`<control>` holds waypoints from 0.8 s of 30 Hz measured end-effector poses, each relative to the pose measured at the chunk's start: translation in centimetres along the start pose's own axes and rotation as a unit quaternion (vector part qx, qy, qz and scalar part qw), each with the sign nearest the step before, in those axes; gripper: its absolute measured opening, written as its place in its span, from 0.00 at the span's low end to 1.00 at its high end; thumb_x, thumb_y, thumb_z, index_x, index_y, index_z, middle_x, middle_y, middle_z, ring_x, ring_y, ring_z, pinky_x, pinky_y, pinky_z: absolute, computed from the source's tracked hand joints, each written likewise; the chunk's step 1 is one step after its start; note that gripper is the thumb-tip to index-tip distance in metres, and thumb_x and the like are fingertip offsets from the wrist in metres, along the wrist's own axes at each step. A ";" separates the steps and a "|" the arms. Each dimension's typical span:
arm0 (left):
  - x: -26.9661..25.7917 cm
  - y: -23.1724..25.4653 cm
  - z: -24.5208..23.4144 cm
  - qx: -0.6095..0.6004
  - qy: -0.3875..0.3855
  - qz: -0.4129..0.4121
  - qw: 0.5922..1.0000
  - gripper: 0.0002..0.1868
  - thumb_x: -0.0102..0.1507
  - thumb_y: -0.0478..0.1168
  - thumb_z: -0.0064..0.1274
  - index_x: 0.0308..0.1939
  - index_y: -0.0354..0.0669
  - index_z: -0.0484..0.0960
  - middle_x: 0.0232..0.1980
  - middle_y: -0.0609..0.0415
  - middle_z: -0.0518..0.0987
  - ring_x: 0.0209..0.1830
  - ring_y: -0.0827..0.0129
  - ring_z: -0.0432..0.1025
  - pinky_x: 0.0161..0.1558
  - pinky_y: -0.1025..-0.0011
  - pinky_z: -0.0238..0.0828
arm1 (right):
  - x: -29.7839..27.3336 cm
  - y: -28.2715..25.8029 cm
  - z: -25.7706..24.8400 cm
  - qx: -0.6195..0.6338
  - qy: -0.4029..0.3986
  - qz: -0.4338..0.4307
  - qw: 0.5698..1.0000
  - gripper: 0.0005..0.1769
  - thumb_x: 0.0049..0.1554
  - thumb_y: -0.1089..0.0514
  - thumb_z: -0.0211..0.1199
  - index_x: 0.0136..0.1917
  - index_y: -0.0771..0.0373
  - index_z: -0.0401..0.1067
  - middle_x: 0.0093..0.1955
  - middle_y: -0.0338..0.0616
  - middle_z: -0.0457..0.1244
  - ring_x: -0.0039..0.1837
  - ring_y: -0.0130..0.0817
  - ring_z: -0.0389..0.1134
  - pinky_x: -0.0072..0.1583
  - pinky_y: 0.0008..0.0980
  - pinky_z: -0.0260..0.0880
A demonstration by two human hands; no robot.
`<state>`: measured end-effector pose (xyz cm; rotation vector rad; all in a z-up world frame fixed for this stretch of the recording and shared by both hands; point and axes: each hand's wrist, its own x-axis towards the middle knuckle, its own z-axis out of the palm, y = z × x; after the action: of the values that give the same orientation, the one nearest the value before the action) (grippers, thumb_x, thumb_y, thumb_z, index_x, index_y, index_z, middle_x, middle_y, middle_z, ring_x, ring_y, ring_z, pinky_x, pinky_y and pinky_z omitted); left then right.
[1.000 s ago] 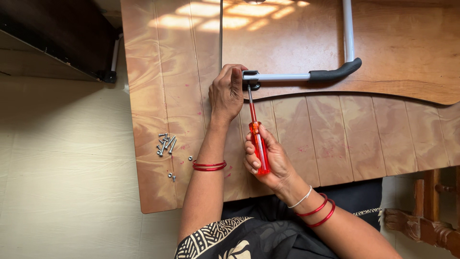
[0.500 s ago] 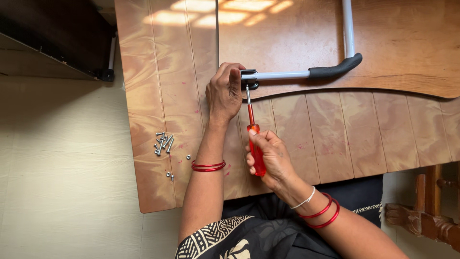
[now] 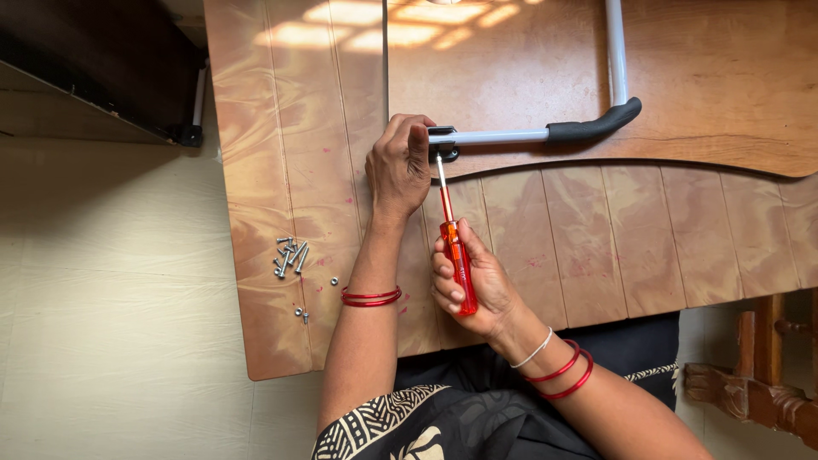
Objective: The person assembles a wooden board with metal legs using a red screwdriver. They insert screws into pre-drilled holes, tighten them, and flip the board to secure additional screws on the underside.
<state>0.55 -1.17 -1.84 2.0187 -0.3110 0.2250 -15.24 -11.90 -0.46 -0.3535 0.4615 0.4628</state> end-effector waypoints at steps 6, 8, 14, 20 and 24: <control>-0.3 0.5 0.0 0.014 0.024 0.033 0.999 0.47 0.71 0.73 0.15 0.39 0.42 0.83 0.41 0.54 0.82 0.33 0.60 0.79 0.35 0.66 0.74 | 0.1 -2.3 1.3 -0.180 0.153 0.046 0.971 0.31 0.62 0.31 0.44 0.52 0.61 0.68 0.32 0.42 0.62 0.26 0.32 0.65 0.30 0.31 0.68; -0.1 0.8 0.1 0.009 0.030 0.041 0.999 0.47 0.71 0.73 0.15 0.40 0.41 0.83 0.41 0.53 0.82 0.33 0.60 0.79 0.35 0.65 0.74 | -0.2 -2.3 2.1 -0.204 0.174 -0.012 0.963 0.26 0.61 0.34 0.49 0.50 0.59 0.66 0.32 0.41 0.63 0.24 0.31 0.64 0.27 0.30 0.66; -0.2 0.6 -0.2 -0.006 0.020 0.023 1.000 0.46 0.71 0.72 0.15 0.38 0.42 0.83 0.41 0.54 0.82 0.34 0.60 0.79 0.36 0.65 0.73 | -0.5 -1.1 3.5 -0.263 0.210 -0.100 0.936 0.17 0.58 0.49 0.65 0.49 0.57 0.60 0.34 0.41 0.63 0.24 0.29 0.63 0.24 0.28 0.61; -0.2 0.5 -0.1 -0.012 0.018 0.010 1.000 0.47 0.71 0.72 0.14 0.37 0.43 0.84 0.41 0.56 0.83 0.34 0.62 0.79 0.37 0.67 0.74 | -0.4 -1.0 3.3 -0.211 0.189 -0.086 0.955 0.16 0.60 0.47 0.61 0.48 0.57 0.60 0.33 0.40 0.63 0.24 0.26 0.62 0.25 0.27 0.61; -0.2 0.4 -0.2 -0.017 0.018 0.006 1.000 0.46 0.71 0.72 0.15 0.37 0.42 0.84 0.41 0.56 0.83 0.35 0.61 0.79 0.38 0.67 0.74 | -0.3 -0.8 1.8 -0.095 0.118 -0.055 0.987 0.16 0.62 0.42 0.57 0.50 0.55 0.62 0.34 0.39 0.63 0.25 0.26 0.60 0.27 0.27 0.58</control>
<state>0.27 -1.19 -1.44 1.9766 -0.3013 0.2614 -14.50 -11.89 1.41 -0.6187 0.6258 0.3588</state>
